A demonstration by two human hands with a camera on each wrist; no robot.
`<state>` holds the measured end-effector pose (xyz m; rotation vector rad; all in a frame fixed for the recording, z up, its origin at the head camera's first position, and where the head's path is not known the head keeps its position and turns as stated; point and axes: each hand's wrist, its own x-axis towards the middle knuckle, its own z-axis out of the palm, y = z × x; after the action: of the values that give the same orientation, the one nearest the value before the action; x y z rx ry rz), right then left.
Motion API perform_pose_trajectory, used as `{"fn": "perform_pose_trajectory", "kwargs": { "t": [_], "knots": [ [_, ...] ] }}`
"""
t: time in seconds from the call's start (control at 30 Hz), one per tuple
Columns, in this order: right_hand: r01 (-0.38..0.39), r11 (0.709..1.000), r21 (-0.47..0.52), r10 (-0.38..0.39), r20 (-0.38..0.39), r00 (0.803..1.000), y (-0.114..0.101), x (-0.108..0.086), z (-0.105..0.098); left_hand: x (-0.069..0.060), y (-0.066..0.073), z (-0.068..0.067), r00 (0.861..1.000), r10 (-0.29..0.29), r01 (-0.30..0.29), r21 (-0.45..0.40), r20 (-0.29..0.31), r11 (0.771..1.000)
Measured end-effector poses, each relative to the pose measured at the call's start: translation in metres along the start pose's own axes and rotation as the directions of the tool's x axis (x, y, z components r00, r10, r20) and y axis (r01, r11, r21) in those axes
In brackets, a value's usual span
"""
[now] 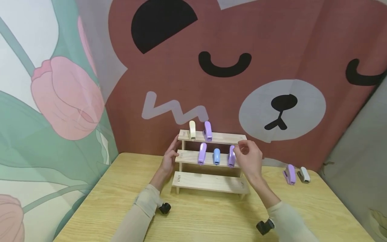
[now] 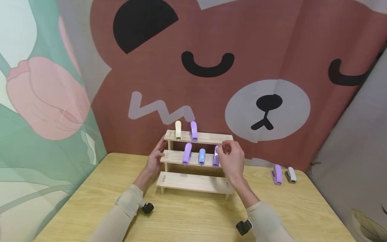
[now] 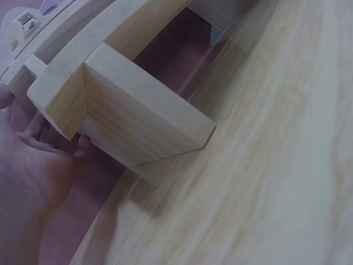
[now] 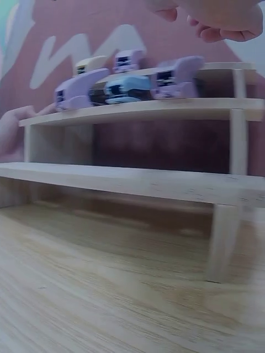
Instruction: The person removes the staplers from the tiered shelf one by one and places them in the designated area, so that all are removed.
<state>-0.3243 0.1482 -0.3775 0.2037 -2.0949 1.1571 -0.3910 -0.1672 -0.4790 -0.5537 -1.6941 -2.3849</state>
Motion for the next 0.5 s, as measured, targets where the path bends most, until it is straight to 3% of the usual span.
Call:
{"fn": "perform_pose_trajectory", "kwargs": {
  "t": [0.27, 0.5],
  "knots": [
    [0.029, 0.999, -0.024, -0.024, 0.159, 0.987, -0.022, 0.004, 0.019, 0.003, 0.003, 0.002, 1.0, 0.01, -0.01, 0.006, 0.001, 1.0],
    [0.053, 0.995, -0.082, -0.026, 0.305, 0.952, -0.033, 0.015, 0.031, 0.001, 0.0, -0.001, 1.0, 0.005, -0.005, -0.012, 0.006, 1.0]
  ]
}}
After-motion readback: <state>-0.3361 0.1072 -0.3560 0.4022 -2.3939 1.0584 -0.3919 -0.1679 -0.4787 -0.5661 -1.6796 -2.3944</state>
